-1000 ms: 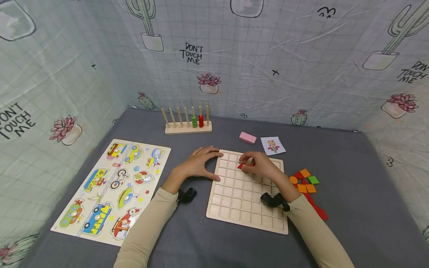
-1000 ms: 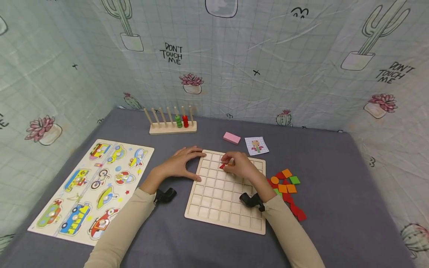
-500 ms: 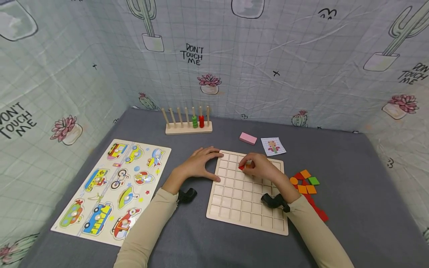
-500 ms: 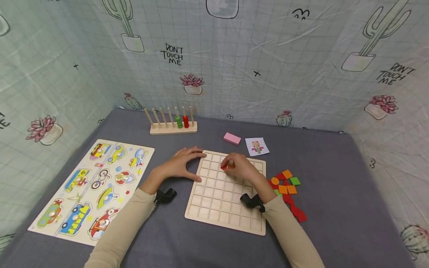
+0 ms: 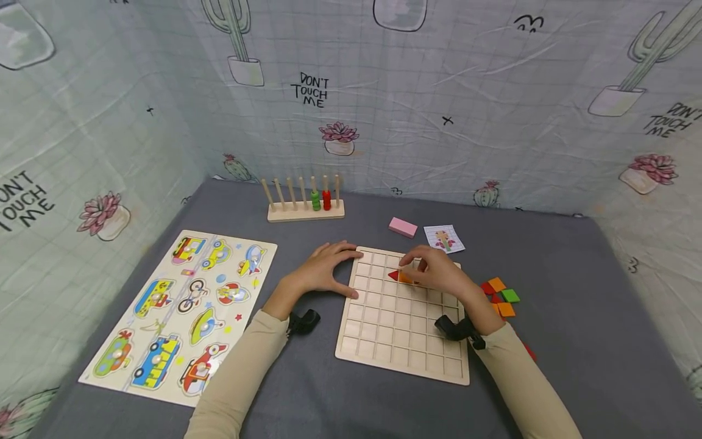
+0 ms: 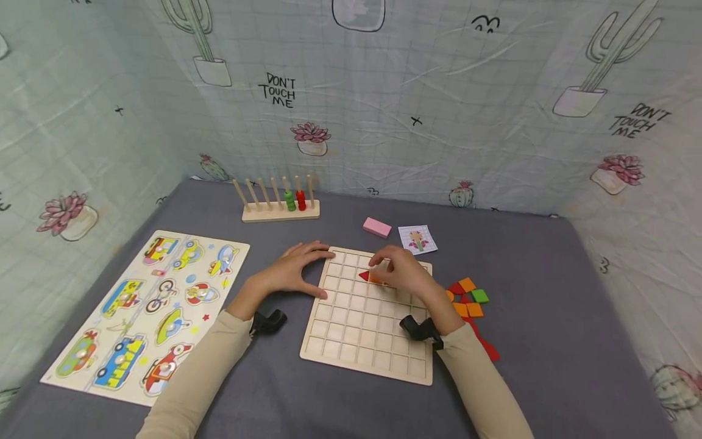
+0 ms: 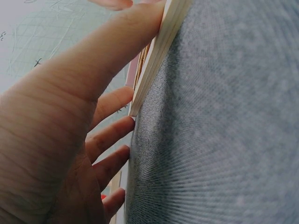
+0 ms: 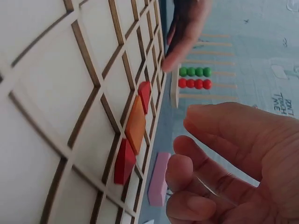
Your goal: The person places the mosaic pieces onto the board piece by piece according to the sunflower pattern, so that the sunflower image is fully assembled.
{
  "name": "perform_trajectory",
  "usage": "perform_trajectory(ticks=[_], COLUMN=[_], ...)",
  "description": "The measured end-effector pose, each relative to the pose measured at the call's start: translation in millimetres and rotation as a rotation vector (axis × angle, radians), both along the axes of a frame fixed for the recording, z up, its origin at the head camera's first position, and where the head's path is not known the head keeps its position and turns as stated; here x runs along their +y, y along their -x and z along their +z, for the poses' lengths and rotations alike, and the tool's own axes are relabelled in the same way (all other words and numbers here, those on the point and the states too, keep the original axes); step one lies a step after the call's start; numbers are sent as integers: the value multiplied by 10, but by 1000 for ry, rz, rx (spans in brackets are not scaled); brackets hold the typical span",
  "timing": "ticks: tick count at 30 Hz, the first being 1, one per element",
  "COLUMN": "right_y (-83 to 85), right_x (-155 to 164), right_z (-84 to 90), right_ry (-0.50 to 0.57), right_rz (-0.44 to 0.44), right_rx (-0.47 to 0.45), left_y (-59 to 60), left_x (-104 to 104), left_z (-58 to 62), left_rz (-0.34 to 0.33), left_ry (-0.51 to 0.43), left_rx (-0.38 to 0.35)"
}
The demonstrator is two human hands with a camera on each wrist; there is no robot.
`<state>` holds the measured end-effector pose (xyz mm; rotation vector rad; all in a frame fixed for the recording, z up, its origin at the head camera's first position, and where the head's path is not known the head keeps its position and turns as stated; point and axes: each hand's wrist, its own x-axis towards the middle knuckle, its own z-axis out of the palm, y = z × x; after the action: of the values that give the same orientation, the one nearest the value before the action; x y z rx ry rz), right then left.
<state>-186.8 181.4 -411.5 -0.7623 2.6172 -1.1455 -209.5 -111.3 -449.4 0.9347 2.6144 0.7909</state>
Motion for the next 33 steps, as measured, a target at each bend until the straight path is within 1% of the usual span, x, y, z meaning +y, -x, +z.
perform_trajectory(ticks=[5,9,15,21,27,33], right_y=[-37,-80,-169,-281,-372,-382], right_x=[92,182,289,411,592,821], right_z=[9,-30,-91,-125,-175,-150], right_ry=[-2,-12,-5,13,6,-21], right_rz=[-19,-50,-94,-153,-175,-183], right_rx=[8,5,-21,-26,-36,-42], left_y=[-7,-3,-5,-14,-44,-14], left_x=[-29,-31,-35,-27,-7,2], left_z=[-12,-28,-36,-30,-9,-10], left_rz=[7,5,2,-1,-6,-8], left_ry=[4,5,-7,6,8,-2], left_rx=[1,6,7,3,1,15])
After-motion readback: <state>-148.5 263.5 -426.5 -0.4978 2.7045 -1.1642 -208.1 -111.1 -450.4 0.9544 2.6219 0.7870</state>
